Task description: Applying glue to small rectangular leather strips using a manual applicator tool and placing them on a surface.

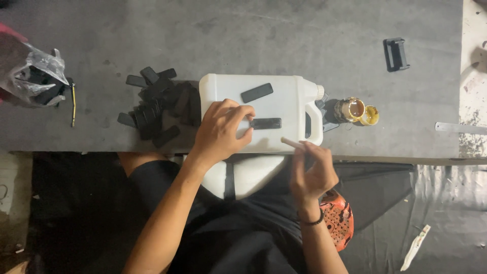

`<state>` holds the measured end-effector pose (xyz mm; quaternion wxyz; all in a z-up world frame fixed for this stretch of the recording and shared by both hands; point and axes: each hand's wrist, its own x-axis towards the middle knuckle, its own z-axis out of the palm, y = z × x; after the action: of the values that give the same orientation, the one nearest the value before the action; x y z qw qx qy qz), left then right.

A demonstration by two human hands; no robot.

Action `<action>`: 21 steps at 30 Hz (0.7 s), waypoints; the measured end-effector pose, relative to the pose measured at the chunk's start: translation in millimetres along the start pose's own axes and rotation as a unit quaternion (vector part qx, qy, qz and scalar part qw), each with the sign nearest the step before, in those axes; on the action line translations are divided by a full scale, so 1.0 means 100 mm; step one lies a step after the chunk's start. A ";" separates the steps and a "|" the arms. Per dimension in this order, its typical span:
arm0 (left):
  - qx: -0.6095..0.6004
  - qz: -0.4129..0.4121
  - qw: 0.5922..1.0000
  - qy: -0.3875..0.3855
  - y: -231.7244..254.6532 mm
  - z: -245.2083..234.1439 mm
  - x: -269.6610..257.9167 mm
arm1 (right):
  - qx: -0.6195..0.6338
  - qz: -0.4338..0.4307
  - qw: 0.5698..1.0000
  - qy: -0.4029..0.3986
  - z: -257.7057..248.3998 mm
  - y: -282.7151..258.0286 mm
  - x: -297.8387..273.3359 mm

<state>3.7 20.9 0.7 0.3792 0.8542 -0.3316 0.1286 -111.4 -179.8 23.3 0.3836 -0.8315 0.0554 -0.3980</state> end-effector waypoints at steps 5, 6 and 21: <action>-0.011 0.035 0.999 0.013 0.00 0.01 -0.02 | 0.074 0.158 0.984 0.038 -0.11 0.11 -0.02; -0.016 0.044 0.999 0.020 -0.01 0.01 -0.03 | 0.079 0.190 0.978 0.042 -0.12 0.13 -0.01; 0.073 0.030 0.993 0.083 0.09 0.02 -0.08 | 0.194 0.291 0.934 0.079 -0.09 0.27 -0.11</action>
<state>-8.2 19.2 0.6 0.3381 0.8555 -0.3144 0.2345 -119.4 -200.0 1.3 0.6307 -0.6544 0.2467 -0.3363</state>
